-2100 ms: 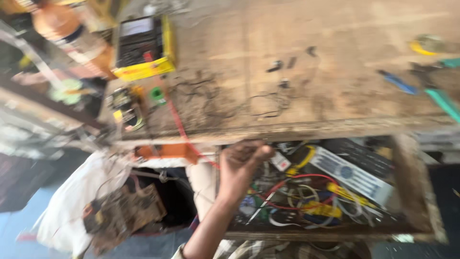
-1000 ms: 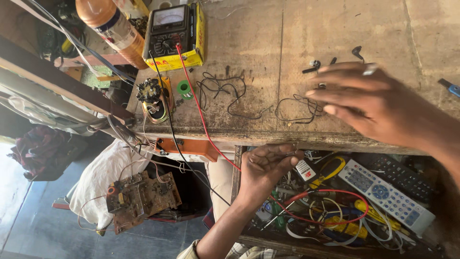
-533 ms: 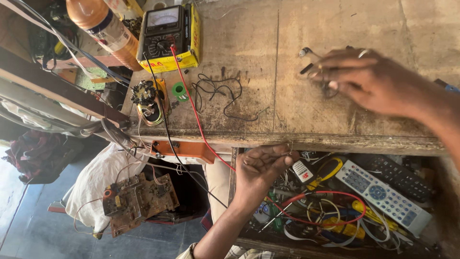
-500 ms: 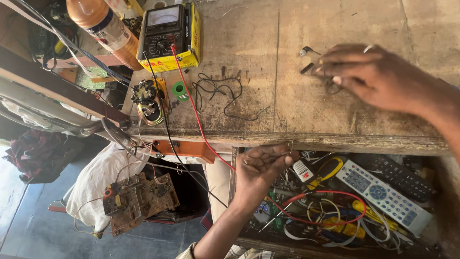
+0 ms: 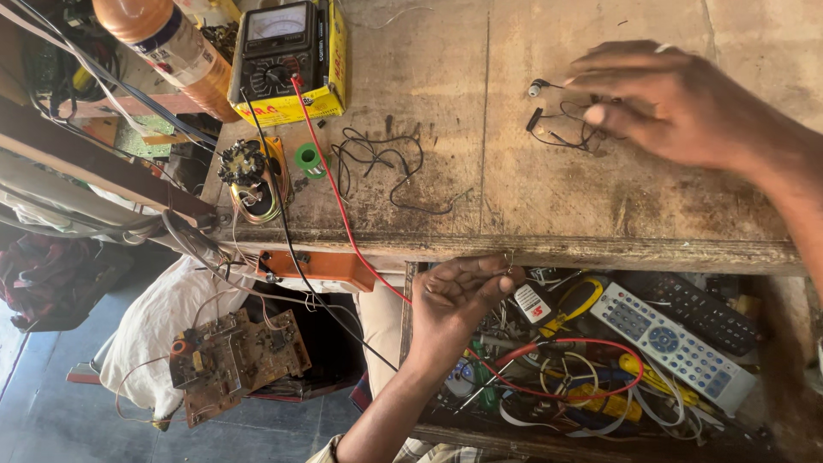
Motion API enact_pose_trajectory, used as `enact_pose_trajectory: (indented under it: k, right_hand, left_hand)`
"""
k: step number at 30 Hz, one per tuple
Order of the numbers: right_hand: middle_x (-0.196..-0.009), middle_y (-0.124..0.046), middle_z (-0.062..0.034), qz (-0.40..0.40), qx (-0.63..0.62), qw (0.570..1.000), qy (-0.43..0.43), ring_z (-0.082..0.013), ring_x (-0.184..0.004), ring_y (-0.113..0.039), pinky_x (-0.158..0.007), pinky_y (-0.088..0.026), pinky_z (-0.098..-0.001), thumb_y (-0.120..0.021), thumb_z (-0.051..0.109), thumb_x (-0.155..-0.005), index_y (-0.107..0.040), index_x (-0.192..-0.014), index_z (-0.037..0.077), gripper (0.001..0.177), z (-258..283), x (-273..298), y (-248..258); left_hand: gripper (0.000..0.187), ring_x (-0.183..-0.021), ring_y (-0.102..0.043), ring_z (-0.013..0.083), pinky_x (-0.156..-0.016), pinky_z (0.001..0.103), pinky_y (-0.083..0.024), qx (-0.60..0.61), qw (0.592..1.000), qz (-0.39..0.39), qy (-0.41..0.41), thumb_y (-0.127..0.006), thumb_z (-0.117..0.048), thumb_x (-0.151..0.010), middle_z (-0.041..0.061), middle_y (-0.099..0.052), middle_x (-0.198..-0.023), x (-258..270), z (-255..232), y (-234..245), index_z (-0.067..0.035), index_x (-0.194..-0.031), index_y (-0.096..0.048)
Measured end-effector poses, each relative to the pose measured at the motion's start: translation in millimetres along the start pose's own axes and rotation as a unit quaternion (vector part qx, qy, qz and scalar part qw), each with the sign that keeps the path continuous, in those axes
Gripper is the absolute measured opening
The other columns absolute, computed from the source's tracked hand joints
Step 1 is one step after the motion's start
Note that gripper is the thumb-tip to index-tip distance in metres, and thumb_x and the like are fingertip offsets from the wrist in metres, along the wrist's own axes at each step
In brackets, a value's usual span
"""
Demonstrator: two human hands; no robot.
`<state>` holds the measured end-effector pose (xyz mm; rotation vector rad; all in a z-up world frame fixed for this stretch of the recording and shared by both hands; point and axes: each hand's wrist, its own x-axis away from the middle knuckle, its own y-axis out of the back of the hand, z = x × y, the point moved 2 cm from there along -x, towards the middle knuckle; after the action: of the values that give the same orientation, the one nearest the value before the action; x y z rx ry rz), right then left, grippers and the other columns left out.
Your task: The person uses a multimeter to test a small electronic component, then applies flux with a brush and solders the component using a soldering iron. The person works on a cluttered wooden workbench with various tools and electronic parts visible.
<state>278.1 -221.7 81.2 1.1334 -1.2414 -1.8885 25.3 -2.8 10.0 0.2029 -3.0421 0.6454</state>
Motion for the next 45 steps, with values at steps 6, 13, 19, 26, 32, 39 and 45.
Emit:
enact_pose_trajectory:
  k: [6,13,19,26,32,39,45]
  right_hand:
    - [-0.15,-0.059,-0.0121,0.037,0.011,0.998,0.044,-0.0261,-0.134,-0.056,-0.115,-0.045,-0.0445,-0.069,0.043,-0.086,-0.067,-0.126,0.014,0.05,21.1,-16.4,-18.3]
    - [-0.152,-0.056,-0.0139,0.025,0.055,0.995,0.077,-0.0344,-0.144,-0.049,-0.11,-0.045,-0.0462,-0.064,0.033,-0.092,-0.068,-0.132,0.006,0.049,-25.0,-16.5,-15.9]
    - [-0.142,-0.066,-0.0131,-0.014,0.114,0.993,-0.005,-0.0295,-0.119,-0.067,-0.105,-0.055,-0.0438,-0.069,0.029,-0.093,-0.071,-0.126,0.005,0.041,-38.1,-16.4,5.0]
    - [-0.121,-0.073,-0.0151,-0.085,-0.023,0.995,0.042,-0.0279,-0.113,-0.072,-0.098,-0.061,-0.0385,-0.071,0.025,-0.097,-0.074,-0.116,0.005,0.028,72.7,-5.9,18.1]
    - [-0.103,-0.081,-0.0056,-0.02,-0.321,0.947,-0.02,-0.0153,-0.083,-0.077,-0.073,-0.064,-0.0271,-0.073,0.015,-0.092,-0.072,-0.119,0.01,0.027,138.3,11.4,-26.6]
    - [-0.096,-0.08,-0.0058,-0.026,-0.384,0.92,-0.067,-0.0148,-0.085,-0.079,-0.082,-0.064,-0.0294,-0.074,0.01,-0.088,-0.067,-0.128,0.003,0.041,160.2,16.1,-28.7]
    - [-0.093,-0.077,-0.0057,-0.044,-0.442,0.888,-0.122,-0.0123,-0.085,-0.077,-0.081,-0.065,-0.0252,-0.073,0.008,-0.09,-0.069,-0.126,0.001,0.037,164.1,18.9,-29.8]
  left_hand:
    - [0.025,-0.105,-0.076,0.0228,-0.096,0.032,-0.061,0.001,1.0,0.0,-0.01,-0.073,0.005,-0.092,0.021,-0.077,-0.108,0.3,3.2,1.3,0.01,-0.115,-0.067]
    - [0.026,-0.104,-0.075,0.0195,-0.095,0.03,-0.06,0.001,1.0,-0.004,-0.018,-0.073,0.005,-0.093,0.019,-0.077,-0.109,1.7,5.1,6.1,0.01,-0.118,-0.068]
    - [0.026,-0.101,-0.073,0.0178,-0.092,0.028,-0.06,-0.012,0.999,-0.028,-0.017,-0.074,0.004,-0.094,0.018,-0.076,-0.109,0.3,3.3,8.4,0.01,-0.119,-0.068]
    - [0.024,-0.11,-0.074,0.0225,-0.098,0.03,-0.06,0.027,0.998,-0.03,-0.044,-0.072,0.004,-0.095,0.02,-0.076,-0.111,-0.8,-0.8,8.3,0.01,-0.116,-0.064]
    - [0.027,-0.108,-0.074,0.0212,-0.096,0.029,-0.061,0.023,0.998,-0.023,-0.048,-0.072,0.005,-0.093,0.02,-0.076,-0.111,0.5,-4.7,6.8,0.009,-0.118,-0.062]
    - [0.029,-0.1,-0.073,0.0154,-0.09,0.028,-0.061,0.018,0.998,-0.014,-0.062,-0.074,0.003,-0.093,0.017,-0.076,-0.108,2.5,-2.6,4.6,0.007,-0.119,-0.061]
    - [0.027,-0.098,-0.074,0.0159,-0.088,0.029,-0.063,0.026,0.998,0.0,-0.056,-0.074,-0.001,-0.094,0.016,-0.076,-0.106,4.2,0.1,4.8,0.008,-0.117,-0.063]
